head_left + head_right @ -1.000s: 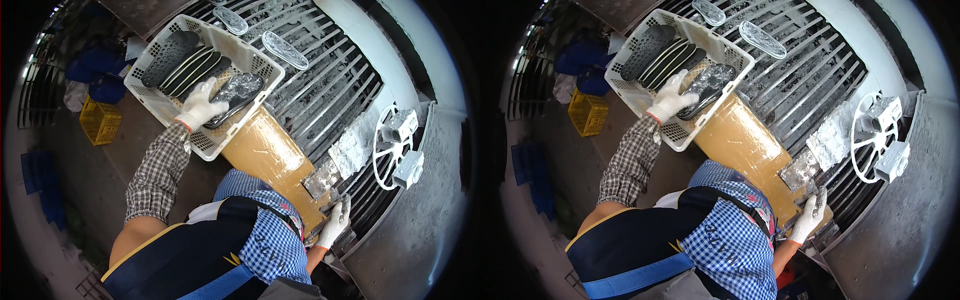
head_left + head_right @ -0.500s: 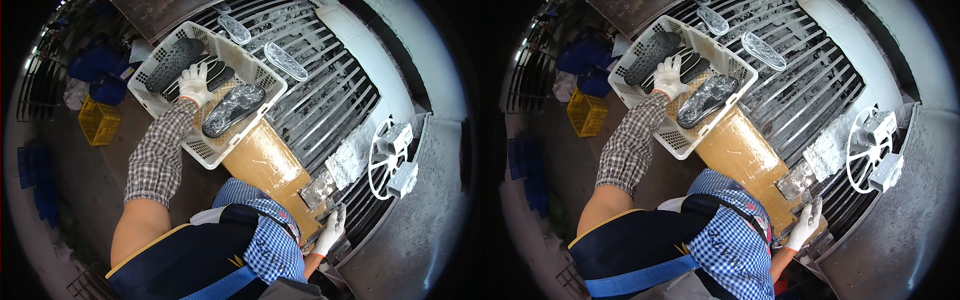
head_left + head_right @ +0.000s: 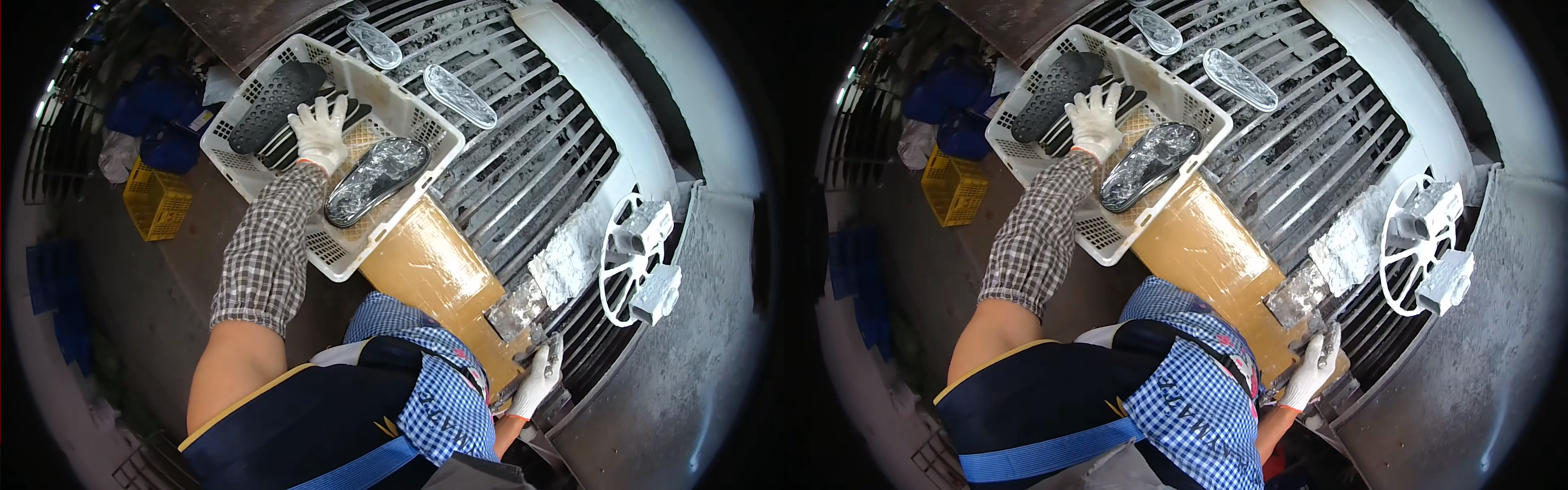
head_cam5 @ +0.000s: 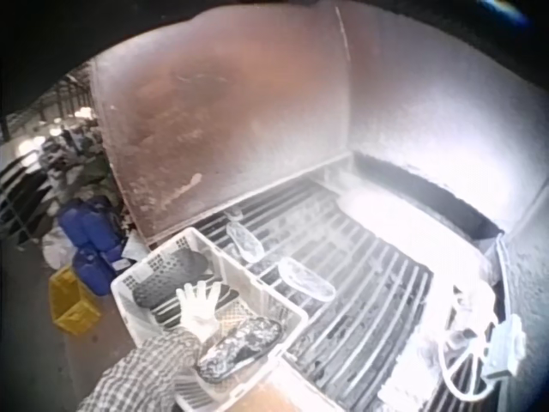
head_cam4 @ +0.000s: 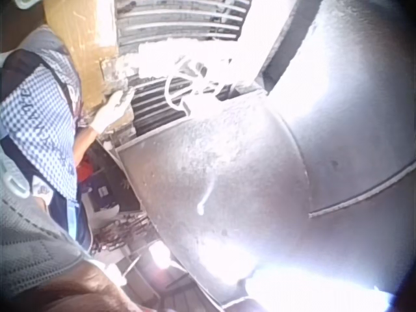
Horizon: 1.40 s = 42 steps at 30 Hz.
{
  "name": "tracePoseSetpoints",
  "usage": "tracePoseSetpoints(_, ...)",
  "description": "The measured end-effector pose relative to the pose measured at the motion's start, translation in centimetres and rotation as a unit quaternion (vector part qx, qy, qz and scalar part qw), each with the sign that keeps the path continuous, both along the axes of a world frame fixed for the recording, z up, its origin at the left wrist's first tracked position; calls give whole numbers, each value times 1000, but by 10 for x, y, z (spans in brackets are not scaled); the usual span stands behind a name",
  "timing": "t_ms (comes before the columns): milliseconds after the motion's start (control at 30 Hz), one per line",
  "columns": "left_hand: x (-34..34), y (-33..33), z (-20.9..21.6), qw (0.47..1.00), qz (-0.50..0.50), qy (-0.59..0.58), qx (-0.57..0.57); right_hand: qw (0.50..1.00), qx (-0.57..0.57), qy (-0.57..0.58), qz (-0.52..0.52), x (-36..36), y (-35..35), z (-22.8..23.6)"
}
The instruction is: The person sprays a white coating onto various plastic objects, including a wheel-like part and a shoe sole, using a spray gun. The person picks up each item from a white basket, sprays it thoroughly, and places it on a metal grate to dry.
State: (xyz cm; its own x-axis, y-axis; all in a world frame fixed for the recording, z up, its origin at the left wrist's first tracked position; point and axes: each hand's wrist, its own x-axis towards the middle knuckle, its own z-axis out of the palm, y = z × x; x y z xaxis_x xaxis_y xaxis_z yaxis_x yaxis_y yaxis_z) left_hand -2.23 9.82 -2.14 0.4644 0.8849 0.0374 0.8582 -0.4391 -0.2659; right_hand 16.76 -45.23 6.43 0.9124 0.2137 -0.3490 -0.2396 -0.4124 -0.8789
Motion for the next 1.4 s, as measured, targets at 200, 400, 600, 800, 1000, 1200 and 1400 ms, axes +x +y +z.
tracePoseSetpoints(200,-14,33,5,997,59,-51,-15,998,-21,-65,7,0,1,-10)
tracePoseSetpoints(400,-12,44,-3,995,57,-75,-17,998,-12,-59,10,-5,6,-11)
tracePoseSetpoints(600,-17,43,-22,995,-13,-91,47,999,-4,-43,3,-5,13,-7)
tracePoseSetpoints(800,-25,20,-23,996,-65,-43,-46,999,-22,-39,4,-4,7,-11)
tracePoseSetpoints(1000,-25,32,-8,995,-21,-53,-79,999,5,-36,-1,-6,8,-20)
tracePoseSetpoints(1200,-8,91,4,960,107,-98,-240,998,-11,-68,-3,-1,1,-23)
tracePoseSetpoints(1400,8,26,11,962,44,-118,-241,998,-15,-63,-6,-6,-3,-27)
